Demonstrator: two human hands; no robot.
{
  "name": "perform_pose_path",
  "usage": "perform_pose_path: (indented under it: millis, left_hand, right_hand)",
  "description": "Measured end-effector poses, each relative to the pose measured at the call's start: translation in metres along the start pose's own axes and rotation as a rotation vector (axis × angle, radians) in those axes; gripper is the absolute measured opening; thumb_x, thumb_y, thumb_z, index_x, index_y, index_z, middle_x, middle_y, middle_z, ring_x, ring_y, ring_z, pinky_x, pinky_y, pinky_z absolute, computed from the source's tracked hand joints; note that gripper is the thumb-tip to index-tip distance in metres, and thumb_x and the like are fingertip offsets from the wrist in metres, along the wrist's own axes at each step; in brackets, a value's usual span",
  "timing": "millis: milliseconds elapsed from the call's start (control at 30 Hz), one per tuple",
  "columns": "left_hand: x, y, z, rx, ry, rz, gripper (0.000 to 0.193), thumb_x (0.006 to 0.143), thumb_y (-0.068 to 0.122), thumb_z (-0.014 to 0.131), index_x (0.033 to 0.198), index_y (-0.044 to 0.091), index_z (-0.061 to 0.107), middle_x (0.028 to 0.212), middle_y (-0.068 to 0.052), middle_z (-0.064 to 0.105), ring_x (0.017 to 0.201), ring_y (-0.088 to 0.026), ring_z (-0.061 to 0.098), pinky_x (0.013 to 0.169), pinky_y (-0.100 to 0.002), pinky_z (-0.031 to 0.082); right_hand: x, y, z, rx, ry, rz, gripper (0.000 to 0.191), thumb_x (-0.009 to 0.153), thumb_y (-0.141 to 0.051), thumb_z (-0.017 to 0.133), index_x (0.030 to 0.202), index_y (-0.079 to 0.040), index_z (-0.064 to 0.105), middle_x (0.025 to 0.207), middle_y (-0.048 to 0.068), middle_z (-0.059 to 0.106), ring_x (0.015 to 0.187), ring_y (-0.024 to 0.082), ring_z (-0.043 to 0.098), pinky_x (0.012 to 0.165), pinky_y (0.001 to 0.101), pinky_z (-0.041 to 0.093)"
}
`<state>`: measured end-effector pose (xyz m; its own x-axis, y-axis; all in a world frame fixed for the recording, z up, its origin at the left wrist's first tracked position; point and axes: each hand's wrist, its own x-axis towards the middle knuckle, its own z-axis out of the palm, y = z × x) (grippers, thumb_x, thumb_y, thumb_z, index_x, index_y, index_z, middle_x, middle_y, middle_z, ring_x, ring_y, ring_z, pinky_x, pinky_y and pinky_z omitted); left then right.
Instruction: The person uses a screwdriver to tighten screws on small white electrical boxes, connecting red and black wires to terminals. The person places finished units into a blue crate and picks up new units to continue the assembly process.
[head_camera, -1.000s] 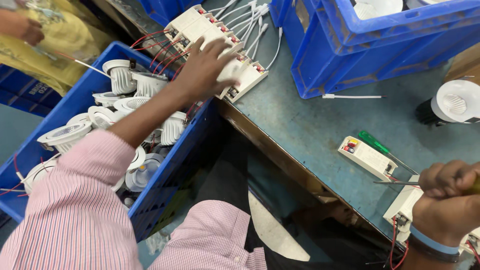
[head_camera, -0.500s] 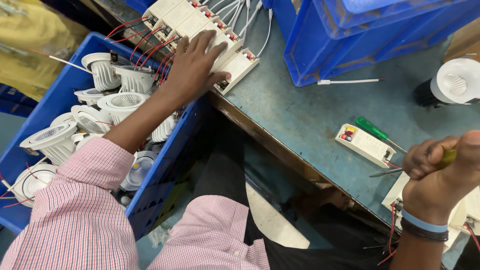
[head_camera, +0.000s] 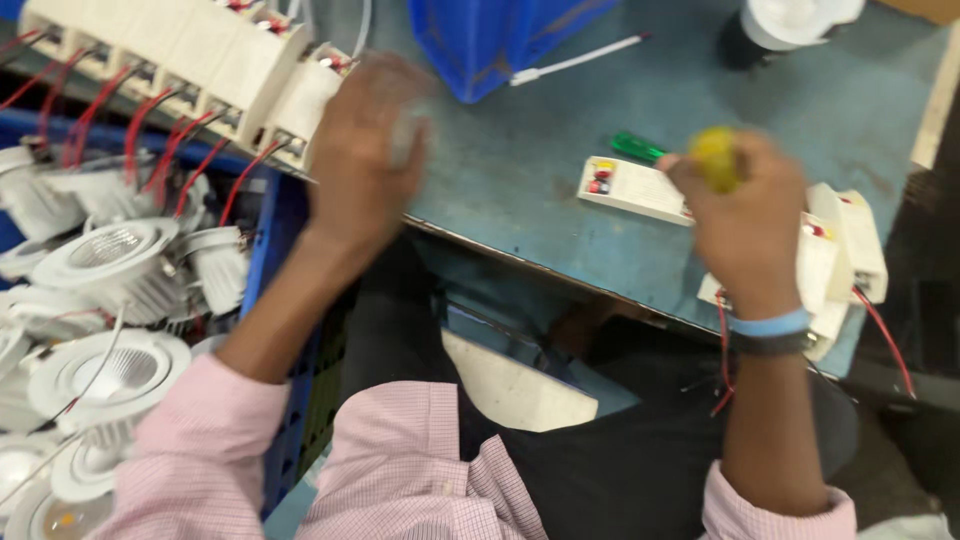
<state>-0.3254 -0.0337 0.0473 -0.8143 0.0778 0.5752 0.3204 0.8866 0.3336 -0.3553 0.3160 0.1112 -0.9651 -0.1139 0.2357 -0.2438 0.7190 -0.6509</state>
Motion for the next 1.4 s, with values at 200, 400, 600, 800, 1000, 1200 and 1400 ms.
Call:
perform_pose_path:
  millis: [200, 400, 600, 800, 1000, 1200, 1400]
  left_hand:
    - [0.1, 0.082, 0.132, -0.169, -0.002, 0.277, 0.043, 0.084, -0.002, 0.063, 0.126, -0.003, 0.065, 0.128, -0.016, 0.063, 0.118, -0.034, 0.06, 0.096, -0.044, 0.052]
    - [0.126, 0.086, 0.176, -0.101, 0.016, 0.25, 0.034, 0.085, 0.0, 0.065, 0.118, 0.005, 0.067, 0.117, -0.011, 0.063, 0.115, -0.032, 0.06, 0.098, -0.043, 0.05]
    - [0.079, 0.095, 0.121, -0.597, 0.111, 0.136, 0.038, 0.088, -0.013, 0.06, 0.121, 0.002, 0.068, 0.112, -0.015, 0.057, 0.103, -0.031, 0.062, 0.089, -0.038, 0.052]
    - [0.048, 0.074, 0.058, -0.602, 0.154, 0.055, 0.032, 0.091, -0.018, 0.057, 0.108, 0.007, 0.068, 0.11, -0.011, 0.053, 0.099, -0.026, 0.062, 0.086, -0.031, 0.052]
    - [0.037, 0.037, 0.041, -0.332, -0.244, 0.449, 0.039, 0.069, -0.008, 0.067, 0.105, 0.004, 0.073, 0.123, -0.012, 0.064, 0.114, -0.036, 0.063, 0.094, -0.041, 0.051]
    - [0.041, 0.019, 0.021, -0.487, -0.378, 0.345, 0.016, 0.078, 0.01, 0.079, 0.089, 0.006, 0.069, 0.11, -0.007, 0.07, 0.114, -0.03, 0.065, 0.099, -0.041, 0.05]
    - [0.023, 0.07, 0.001, -0.623, -0.303, 0.105, 0.014, 0.094, 0.012, 0.078, 0.101, 0.003, 0.069, 0.096, -0.006, 0.069, 0.088, -0.023, 0.07, 0.076, -0.035, 0.055]
  right_hand:
    - [-0.006, 0.005, 0.024, -0.36, -0.122, -0.006, 0.046, 0.074, -0.015, 0.084, 0.118, -0.007, 0.071, 0.107, 0.022, 0.068, 0.099, 0.044, 0.065, 0.082, 0.0515, 0.052]
    - [0.006, 0.011, 0.023, -0.439, -0.131, 0.09, 0.051, 0.071, -0.007, 0.081, 0.12, -0.016, 0.072, 0.111, 0.023, 0.063, 0.098, 0.045, 0.065, 0.084, 0.052, 0.053]
    - [-0.002, 0.007, 0.022, -0.403, -0.228, 0.055, 0.054, 0.068, -0.008, 0.084, 0.12, -0.019, 0.074, 0.113, 0.022, 0.064, 0.098, 0.045, 0.065, 0.08, 0.0529, 0.053]
    - [-0.008, -0.005, 0.03, -0.384, -0.293, -0.003, 0.051, 0.071, -0.007, 0.083, 0.12, -0.019, 0.075, 0.114, 0.02, 0.066, 0.098, 0.043, 0.066, 0.081, 0.0521, 0.054]
    - [-0.004, -0.008, 0.03, -0.394, -0.319, 0.017, 0.051, 0.068, -0.01, 0.086, 0.118, -0.02, 0.075, 0.112, 0.018, 0.067, 0.1, 0.043, 0.065, 0.082, 0.053, 0.052]
    - [0.005, -0.008, 0.032, -0.413, -0.295, -0.004, 0.054, 0.065, -0.015, 0.09, 0.116, -0.018, 0.075, 0.111, 0.019, 0.068, 0.101, 0.043, 0.065, 0.083, 0.0534, 0.052]
    - [0.01, -0.005, 0.033, -0.395, -0.342, 0.048, 0.056, 0.064, -0.013, 0.09, 0.118, -0.014, 0.075, 0.113, 0.021, 0.069, 0.1, 0.043, 0.066, 0.084, 0.0523, 0.053]
